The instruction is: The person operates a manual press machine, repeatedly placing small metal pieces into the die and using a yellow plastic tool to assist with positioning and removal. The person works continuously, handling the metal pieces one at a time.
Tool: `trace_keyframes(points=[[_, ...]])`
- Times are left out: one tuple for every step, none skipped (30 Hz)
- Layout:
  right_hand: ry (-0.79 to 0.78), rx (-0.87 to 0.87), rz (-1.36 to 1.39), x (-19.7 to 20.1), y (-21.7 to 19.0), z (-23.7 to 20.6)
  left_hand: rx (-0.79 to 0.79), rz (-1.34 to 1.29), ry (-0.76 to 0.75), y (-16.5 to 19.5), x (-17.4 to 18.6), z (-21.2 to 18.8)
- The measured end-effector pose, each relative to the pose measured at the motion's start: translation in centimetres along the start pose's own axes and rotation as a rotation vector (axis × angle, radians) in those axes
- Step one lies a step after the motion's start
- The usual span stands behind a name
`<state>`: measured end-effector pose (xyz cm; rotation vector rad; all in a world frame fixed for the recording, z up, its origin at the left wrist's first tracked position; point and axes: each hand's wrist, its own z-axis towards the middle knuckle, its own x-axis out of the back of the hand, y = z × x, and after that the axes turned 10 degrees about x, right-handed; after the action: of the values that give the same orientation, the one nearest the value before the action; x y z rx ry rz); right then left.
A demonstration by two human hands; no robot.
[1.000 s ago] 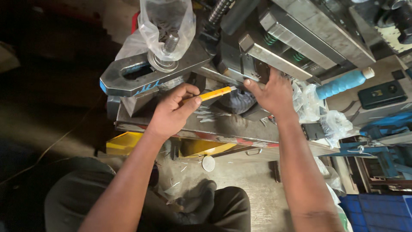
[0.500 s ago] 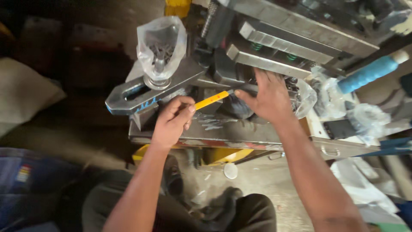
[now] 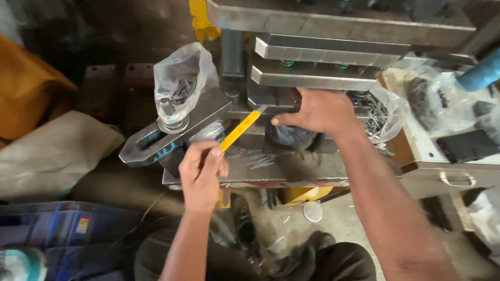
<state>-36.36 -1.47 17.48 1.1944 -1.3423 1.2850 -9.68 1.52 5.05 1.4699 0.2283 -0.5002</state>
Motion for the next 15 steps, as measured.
trace_keyframes(points=[[0.034,0.046,-0.026,0.1,0.0,0.0,-0.037,0.082,0.012,0.4,-1.0,0.7],[0.07,0.09,-0.05,0.2,0.0,0.0,-0.074,0.165,0.021,0.8,-2.0,1.6],[0.109,0.133,-0.075,0.3,0.1,0.0,-0.134,0.243,0.049,1.3,-2.9,2.6],[0.167,0.206,-0.071,0.4,0.2,0.0,-0.194,0.32,0.076,1.6,-3.8,3.6],[0.224,0.275,-0.067,0.4,0.4,-0.1,-0.252,0.396,0.1,2.0,-4.6,4.5],[0.283,0.343,-0.066,0.4,0.6,-0.1,-0.266,0.397,0.088,2.3,-5.3,5.3],[0.277,0.338,-0.07,0.4,0.8,-0.1,-0.281,0.396,0.077,2.6,-5.9,6.0],[0.268,0.333,-0.074,0.3,0.9,-0.1,-0.293,0.395,0.065,2.7,-6.4,6.6],[0.256,0.328,-0.078,0.3,1.1,0.0,-0.208,0.354,0.069,2.8,-6.9,7.0],[0.263,0.334,-0.09,0.2,1.2,0.0,-0.124,0.311,0.074,2.9,-7.2,7.3],[0.27,0.342,-0.103,0.1,1.3,0.0,-0.04,0.268,0.08,2.9,-7.5,7.5],[0.276,0.351,-0.116,0.1,1.4,0.1,-0.017,0.248,0.08,2.8,-7.7,7.7],[0.274,0.354,-0.107,0.1,1.4,0.1,0.007,0.229,0.08,2.7,-7.9,7.9],[0.272,0.357,-0.099,0.1,1.4,0.0,0.03,0.209,0.08,2.5,-8.0,8.0],[0.271,0.361,-0.091,0.2,1.4,0.0,0.041,0.193,0.08,2.3,-8.1,8.1]])
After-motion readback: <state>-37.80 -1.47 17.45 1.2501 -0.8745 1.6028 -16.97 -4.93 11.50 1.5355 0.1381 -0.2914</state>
